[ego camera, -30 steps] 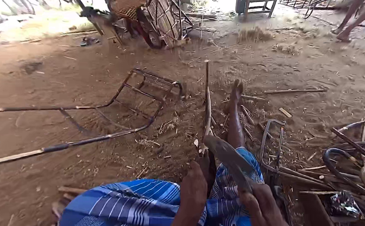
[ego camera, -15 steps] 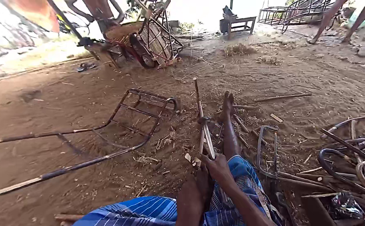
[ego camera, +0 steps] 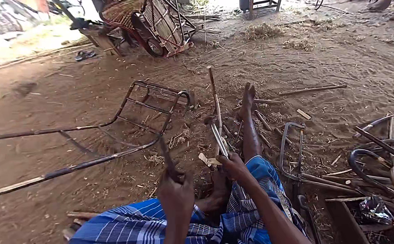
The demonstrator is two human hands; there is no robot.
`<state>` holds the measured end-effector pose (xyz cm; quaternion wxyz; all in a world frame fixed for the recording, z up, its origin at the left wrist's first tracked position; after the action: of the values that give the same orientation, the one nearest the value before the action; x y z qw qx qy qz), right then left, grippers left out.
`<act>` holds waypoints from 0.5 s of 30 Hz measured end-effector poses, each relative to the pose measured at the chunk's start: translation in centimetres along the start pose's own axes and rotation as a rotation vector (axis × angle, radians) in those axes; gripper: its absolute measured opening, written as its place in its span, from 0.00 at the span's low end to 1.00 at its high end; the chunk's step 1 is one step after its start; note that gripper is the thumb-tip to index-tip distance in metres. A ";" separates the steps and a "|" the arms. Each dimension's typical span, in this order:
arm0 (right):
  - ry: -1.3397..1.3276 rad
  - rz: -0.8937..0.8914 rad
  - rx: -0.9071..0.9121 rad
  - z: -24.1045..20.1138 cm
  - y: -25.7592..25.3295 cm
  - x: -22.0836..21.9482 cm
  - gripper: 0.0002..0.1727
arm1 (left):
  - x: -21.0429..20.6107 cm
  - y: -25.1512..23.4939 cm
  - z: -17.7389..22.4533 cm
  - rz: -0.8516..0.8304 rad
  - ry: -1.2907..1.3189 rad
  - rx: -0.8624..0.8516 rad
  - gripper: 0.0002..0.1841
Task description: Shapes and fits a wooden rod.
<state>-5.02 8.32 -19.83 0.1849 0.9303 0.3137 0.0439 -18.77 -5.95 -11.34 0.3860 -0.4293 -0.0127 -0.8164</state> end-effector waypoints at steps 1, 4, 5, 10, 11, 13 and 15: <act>-0.025 -0.024 0.021 0.2 -0.2 -0.2 0.23 | -0.9 -1.1 -0.1 -0.062 0.040 0.039 0.28; 0.069 -0.066 0.081 0.7 -0.4 -0.7 0.24 | -4.1 -3.1 -0.3 -0.113 -0.002 0.059 0.24; 0.140 -0.067 0.101 0.9 -0.5 -0.6 0.23 | -4.8 -3.3 -0.3 -0.082 -0.033 0.041 0.22; 0.194 -0.105 0.145 3.0 -1.2 -0.3 0.22 | -5.6 -4.0 -1.0 0.019 -0.096 0.035 0.20; 0.150 -0.110 0.139 3.4 -1.0 -0.2 0.21 | -5.6 -3.9 -0.7 0.010 -0.091 0.028 0.20; 0.045 -0.107 0.085 3.9 -0.2 0.0 0.20 | -5.7 -3.7 -0.1 -0.004 -0.109 0.001 0.20; -0.005 -0.076 -0.019 5.0 1.6 1.0 0.20 | -5.3 -4.8 -0.9 -0.024 -0.138 0.049 0.23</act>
<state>-2.34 6.18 -23.96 0.1959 0.9160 0.3481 0.0374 -20.66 0.38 -14.23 0.3850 -0.4749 -0.0644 -0.7887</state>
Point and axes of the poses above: each hand's wrist, its own y-axis away from the middle knuckle, its own x-axis out of the back of the hand, z = x × y, the point moved 1 cm from there along -y, towards the middle knuckle, and after that the axes turned 4 degrees about -x, right-handed, at the moved point
